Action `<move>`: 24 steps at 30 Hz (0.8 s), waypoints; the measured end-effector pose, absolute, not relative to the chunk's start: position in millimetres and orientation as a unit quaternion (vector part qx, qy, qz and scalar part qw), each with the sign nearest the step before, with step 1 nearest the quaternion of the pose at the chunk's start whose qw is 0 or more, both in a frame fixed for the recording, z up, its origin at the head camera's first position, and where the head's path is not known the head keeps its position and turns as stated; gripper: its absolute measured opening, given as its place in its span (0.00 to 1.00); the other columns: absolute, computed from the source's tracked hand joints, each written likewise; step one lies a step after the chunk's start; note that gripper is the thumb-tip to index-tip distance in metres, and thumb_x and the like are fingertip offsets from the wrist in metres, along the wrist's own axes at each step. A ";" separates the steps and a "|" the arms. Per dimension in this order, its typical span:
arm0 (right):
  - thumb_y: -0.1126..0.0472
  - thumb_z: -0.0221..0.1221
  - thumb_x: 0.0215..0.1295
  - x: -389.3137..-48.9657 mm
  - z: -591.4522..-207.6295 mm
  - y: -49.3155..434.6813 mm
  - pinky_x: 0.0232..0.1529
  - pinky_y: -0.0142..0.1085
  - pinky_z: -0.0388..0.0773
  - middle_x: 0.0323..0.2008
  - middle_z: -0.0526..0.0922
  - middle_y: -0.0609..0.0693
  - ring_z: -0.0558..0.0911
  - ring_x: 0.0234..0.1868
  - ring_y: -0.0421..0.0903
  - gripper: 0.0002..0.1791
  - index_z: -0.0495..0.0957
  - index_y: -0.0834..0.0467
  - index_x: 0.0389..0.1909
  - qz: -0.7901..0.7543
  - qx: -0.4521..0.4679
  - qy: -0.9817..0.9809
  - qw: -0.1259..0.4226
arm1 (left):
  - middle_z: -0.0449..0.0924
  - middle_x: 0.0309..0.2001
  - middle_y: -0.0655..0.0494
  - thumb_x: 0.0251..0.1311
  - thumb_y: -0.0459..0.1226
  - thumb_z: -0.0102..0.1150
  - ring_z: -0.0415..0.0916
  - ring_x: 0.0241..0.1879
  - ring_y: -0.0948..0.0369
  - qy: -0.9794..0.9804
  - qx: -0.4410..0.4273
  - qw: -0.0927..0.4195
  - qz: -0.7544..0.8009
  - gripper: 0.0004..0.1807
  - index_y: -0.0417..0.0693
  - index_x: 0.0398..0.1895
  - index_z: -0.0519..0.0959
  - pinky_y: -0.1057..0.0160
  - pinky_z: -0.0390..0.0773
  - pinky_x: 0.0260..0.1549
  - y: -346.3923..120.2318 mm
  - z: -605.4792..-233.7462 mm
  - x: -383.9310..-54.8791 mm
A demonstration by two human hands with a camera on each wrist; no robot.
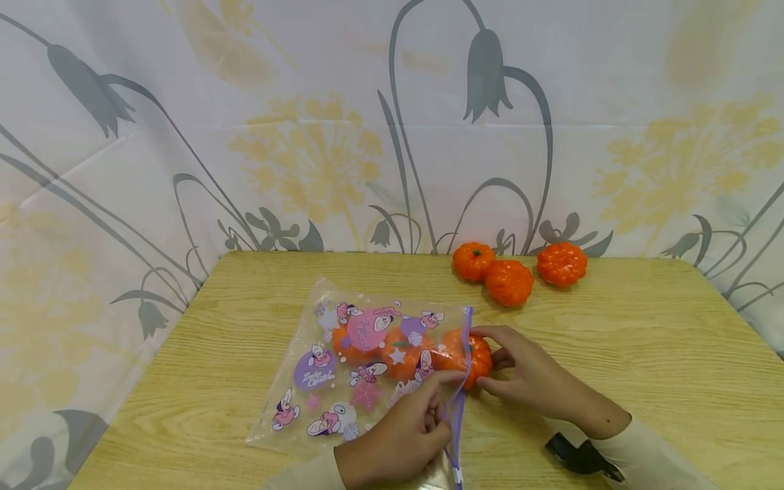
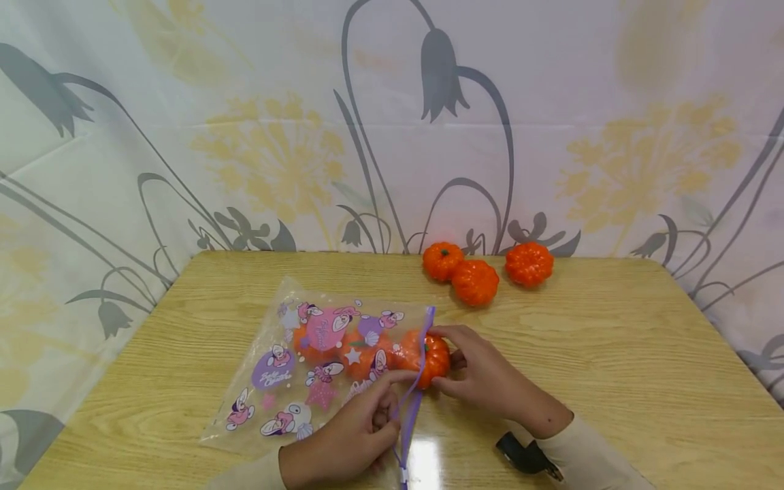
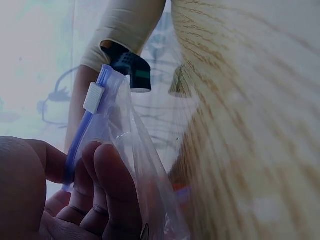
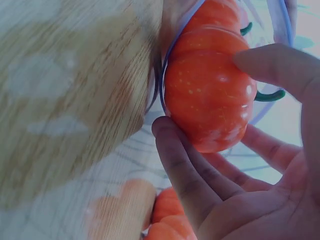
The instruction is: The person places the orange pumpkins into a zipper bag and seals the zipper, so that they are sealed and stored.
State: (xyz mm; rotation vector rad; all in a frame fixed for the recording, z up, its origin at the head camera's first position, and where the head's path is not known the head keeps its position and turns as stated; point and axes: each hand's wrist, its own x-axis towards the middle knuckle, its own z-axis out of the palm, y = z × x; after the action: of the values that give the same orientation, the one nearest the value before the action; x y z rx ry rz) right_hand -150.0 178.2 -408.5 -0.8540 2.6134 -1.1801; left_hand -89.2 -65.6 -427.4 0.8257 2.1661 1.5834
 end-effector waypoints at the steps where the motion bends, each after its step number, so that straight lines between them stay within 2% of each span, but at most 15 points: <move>1: 0.65 0.69 0.58 -149.5 -408.1 178.1 0.44 0.34 0.85 0.61 0.73 0.61 0.85 0.44 0.43 0.37 0.66 0.60 0.68 -0.391 -0.288 0.871 0.075 | 0.66 0.31 0.64 0.61 0.26 0.48 0.61 0.21 0.76 0.760 0.290 0.167 0.557 0.36 0.59 0.72 0.59 0.76 0.66 0.19 -65.5 -427.4 -88.9; 10: 0.63 0.67 0.60 -147.0 -408.4 176.5 0.45 0.34 0.85 0.63 0.73 0.61 0.86 0.47 0.47 0.36 0.66 0.61 0.69 -0.399 -0.302 0.862 0.085 | 0.67 0.32 0.62 0.62 0.26 0.48 0.61 0.22 0.75 0.753 0.285 0.167 0.569 0.36 0.62 0.71 0.59 0.77 0.66 0.20 -65.6 -428.0 -87.8; 18: 0.61 0.68 0.62 -146.8 -410.8 174.0 0.43 0.31 0.84 0.65 0.72 0.62 0.86 0.47 0.45 0.37 0.64 0.61 0.71 -0.411 -0.289 0.859 0.094 | 0.67 0.31 0.61 0.63 0.25 0.47 0.64 0.20 0.75 0.739 0.286 0.171 0.585 0.34 0.59 0.71 0.60 0.75 0.71 0.17 -65.9 -426.3 -87.7; 24: 0.61 0.69 0.60 -146.0 -411.5 171.4 0.38 0.30 0.84 0.61 0.75 0.65 0.86 0.43 0.40 0.35 0.65 0.61 0.65 -0.439 -0.260 0.854 0.099 | 0.68 0.32 0.61 0.64 0.25 0.47 0.64 0.19 0.75 0.740 0.290 0.175 0.582 0.34 0.60 0.72 0.60 0.75 0.71 0.16 -66.1 -426.6 -87.6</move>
State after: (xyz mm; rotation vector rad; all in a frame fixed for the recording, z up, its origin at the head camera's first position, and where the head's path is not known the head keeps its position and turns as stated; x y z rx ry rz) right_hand -146.0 171.4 -411.5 -0.7694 2.5258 -1.2985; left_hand -87.6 -66.1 -426.6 0.8206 2.0956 1.6477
